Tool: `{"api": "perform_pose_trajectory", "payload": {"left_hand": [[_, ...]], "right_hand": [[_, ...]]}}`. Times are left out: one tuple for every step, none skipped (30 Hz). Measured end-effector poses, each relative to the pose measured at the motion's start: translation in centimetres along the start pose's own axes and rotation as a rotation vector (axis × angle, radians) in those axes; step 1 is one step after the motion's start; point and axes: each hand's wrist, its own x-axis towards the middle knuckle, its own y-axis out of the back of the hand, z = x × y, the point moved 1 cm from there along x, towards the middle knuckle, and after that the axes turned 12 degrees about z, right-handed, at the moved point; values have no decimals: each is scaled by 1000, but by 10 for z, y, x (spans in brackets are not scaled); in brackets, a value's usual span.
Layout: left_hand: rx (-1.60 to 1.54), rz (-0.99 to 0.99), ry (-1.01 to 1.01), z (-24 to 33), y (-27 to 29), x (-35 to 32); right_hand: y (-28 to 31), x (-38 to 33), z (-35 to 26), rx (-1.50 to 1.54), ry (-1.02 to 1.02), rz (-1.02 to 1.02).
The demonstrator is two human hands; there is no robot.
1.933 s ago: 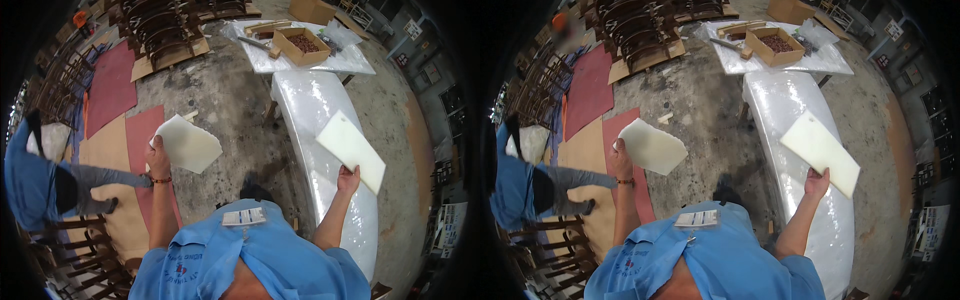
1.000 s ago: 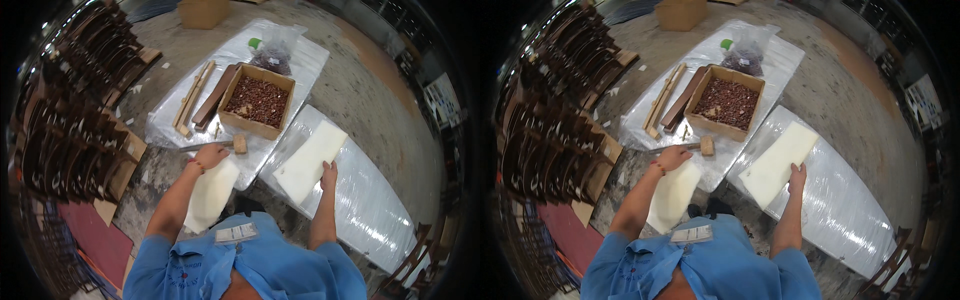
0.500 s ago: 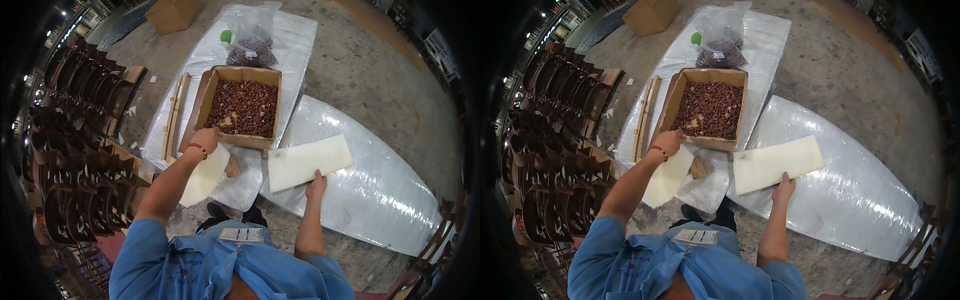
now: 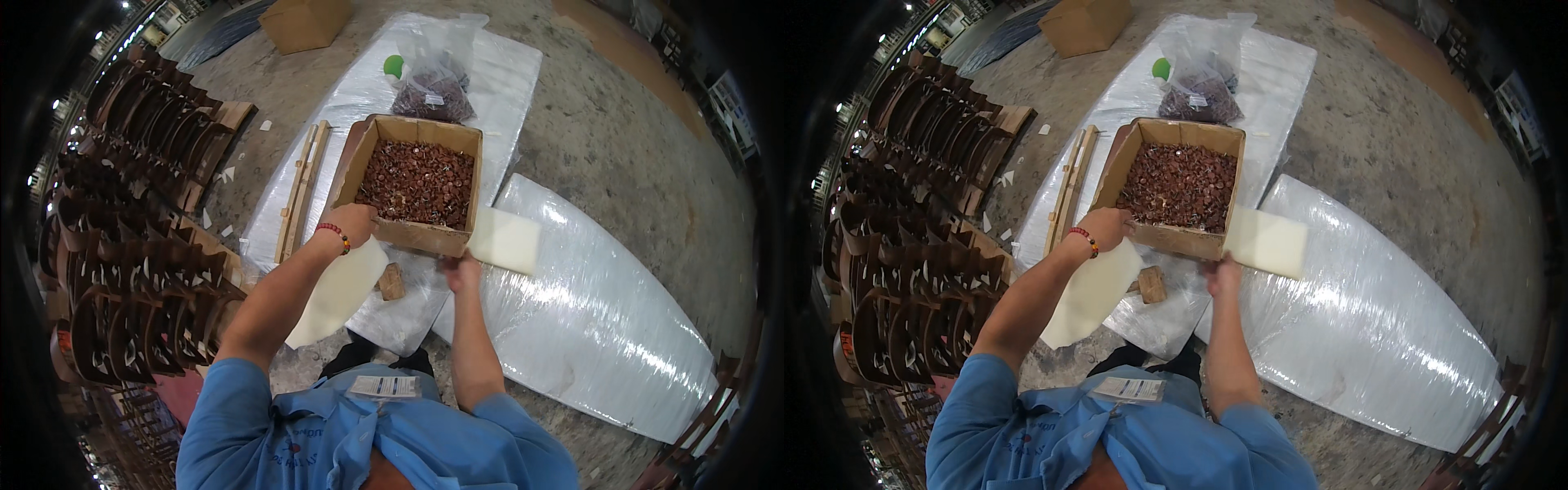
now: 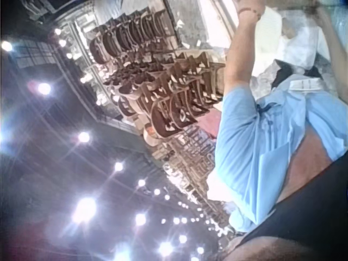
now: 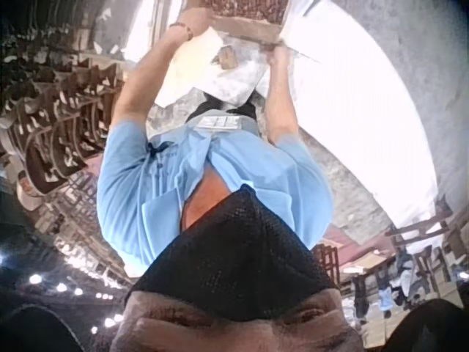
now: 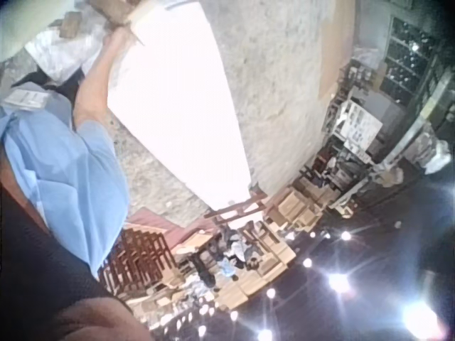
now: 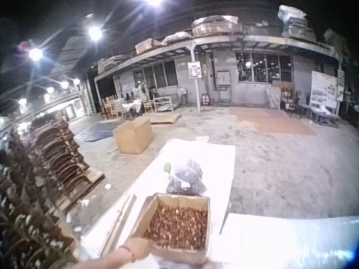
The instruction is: The person retrieves white foam sheets from a plastic bag, walks to a workbench, and uses a utility knife to cut the foam into smaller rectangular pieces. The cut pieces are then placed on a nearby surface.
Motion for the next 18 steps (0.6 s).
{"api": "perform_pose_trajectory", "payload": {"left_hand": [[1, 21, 8, -2, -4, 0], [-2, 43, 11, -4, -6, -1], [1, 47, 33, -7, -10, -2], [-7, 40, 23, -8, -14, -4], [-13, 19, 33, -9, -18, -6], [-25, -5, 51, -11, -21, -9], [-80, 43, 44, -12, -22, -15], [-139, 84, 46, -14, -24, -24], [-194, 115, 52, -16, -24, -33], [-270, 159, 58, -17, -23, -41], [-345, 192, 69, -18, -22, -48], [-421, 235, 84, -17, -20, -55], [-559, 270, 91, -11, -20, -60], [-635, 277, 40, -3, -20, -60], [-711, 278, -3, 9, -21, -58], [-788, 279, -51, 20, -22, -56], [-857, 266, -64, 33, -24, -55], [-927, 252, -80, 42, -26, -54]], "right_hand": [[-8, 4, 8, 48, -81, -79], [-13, 5, 15, 97, -166, -157], [-17, 4, 20, 149, -251, -233], [-15, 0, 19, 117, -349, -343], [-9, -6, 14, 82, -446, -452], [-4, -13, 6, 23, -534, -481], [0, -21, -2, -32, -518, -473], [7, -32, -12, -107, -496, -383], [12, -45, -23, -164, -483, -264], [17, -62, -35, -386, -397, -232], [21, -82, -48, -590, -318, -167], [22, -103, -58, -797, -238, -67], [18, -126, -64, -777, -136, -168], [13, -149, -66, -757, -37, -237], [4, -169, -65, -723, 69, -328], [-7, -185, -61, -715, 128, -362], [-17, -198, -55, -695, 196, -420], [-29, -209, -46, -648, 266, -513]]}}
